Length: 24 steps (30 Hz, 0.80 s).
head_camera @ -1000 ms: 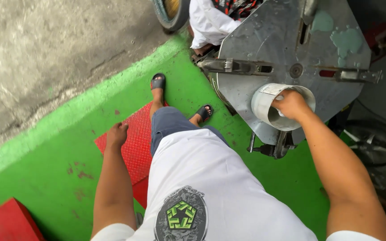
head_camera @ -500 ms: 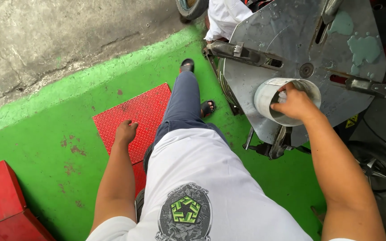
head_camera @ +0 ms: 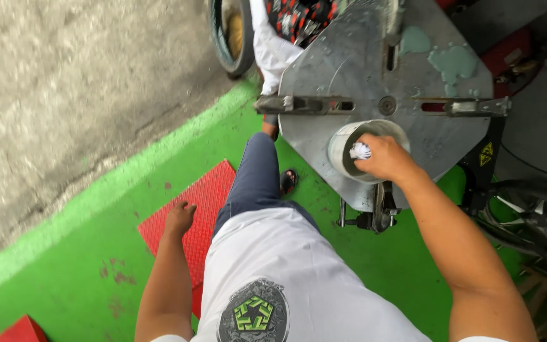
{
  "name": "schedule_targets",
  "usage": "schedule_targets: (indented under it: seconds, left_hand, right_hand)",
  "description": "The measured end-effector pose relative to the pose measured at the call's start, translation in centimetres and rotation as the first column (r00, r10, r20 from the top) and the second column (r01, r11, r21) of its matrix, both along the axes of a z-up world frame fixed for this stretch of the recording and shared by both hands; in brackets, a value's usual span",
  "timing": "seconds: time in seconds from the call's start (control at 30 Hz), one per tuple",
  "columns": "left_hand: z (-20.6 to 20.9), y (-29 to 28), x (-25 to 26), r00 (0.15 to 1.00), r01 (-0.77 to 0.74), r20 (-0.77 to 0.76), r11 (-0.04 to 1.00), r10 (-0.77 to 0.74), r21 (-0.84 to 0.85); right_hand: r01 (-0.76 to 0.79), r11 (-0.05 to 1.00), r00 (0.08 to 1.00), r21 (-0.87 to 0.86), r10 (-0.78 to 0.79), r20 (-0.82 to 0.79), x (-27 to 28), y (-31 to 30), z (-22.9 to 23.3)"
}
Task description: The person wipes a metal tire changer machine with a white cloth, repeatedly dipping the cloth into a small white bucket of liquid. The person cleans the flat surface and the clamping arms of the machine throughout the clip.
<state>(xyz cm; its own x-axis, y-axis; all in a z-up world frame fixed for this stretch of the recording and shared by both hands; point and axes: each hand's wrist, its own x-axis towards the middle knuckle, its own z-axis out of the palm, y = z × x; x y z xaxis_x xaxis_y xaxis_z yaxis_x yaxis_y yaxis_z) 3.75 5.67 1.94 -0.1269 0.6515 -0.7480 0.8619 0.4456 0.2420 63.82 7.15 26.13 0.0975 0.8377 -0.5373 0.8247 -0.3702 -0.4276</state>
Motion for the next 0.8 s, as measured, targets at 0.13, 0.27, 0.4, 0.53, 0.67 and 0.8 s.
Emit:
schedule_targets:
  seconds: [0.13,0.27,0.4,0.53,0.67,0.8]
  left_hand:
    - [-0.8,3.5,-0.2,0.998,0.052,-0.029,0.998,-0.052,-0.02]
    - [0.0,6.6,-0.1,0.996,0.061,-0.064,0.997,-0.064,-0.046]
    - [0.5,8.6,-0.1,0.991,0.1,-0.088,0.994,-0.104,-0.051]
    - [2.6,9.6,1.6,0.99,0.112,-0.077,0.993,-0.114,-0.022]
    - [2.9,8.8,1.8,0.99,0.135,-0.043,0.991,-0.136,-0.023]
    - [2.3,8.1,1.6,0.985,0.163,-0.048,0.985,-0.166,-0.049]
  right_hand:
    - [0.057,0.995,0.997,0.079,-0.053,-0.054,1.8,-0.9,-3.9]
    - [-0.047,0.999,0.998,-0.011,0.047,-0.039,2.0,-0.8,-5.8]
    - [-0.314,0.929,0.9,-0.194,0.357,0.249,1.4,-0.3,-11.2]
    - [-0.349,0.916,0.829,-0.197,0.4,0.391,-0.1,0.9,-11.8]
    - [-0.316,0.899,0.873,-0.304,0.401,0.279,-0.3,0.8,-12.7]
    - [-0.356,0.879,0.852,-0.317,0.444,0.276,0.2,0.9,-13.5]
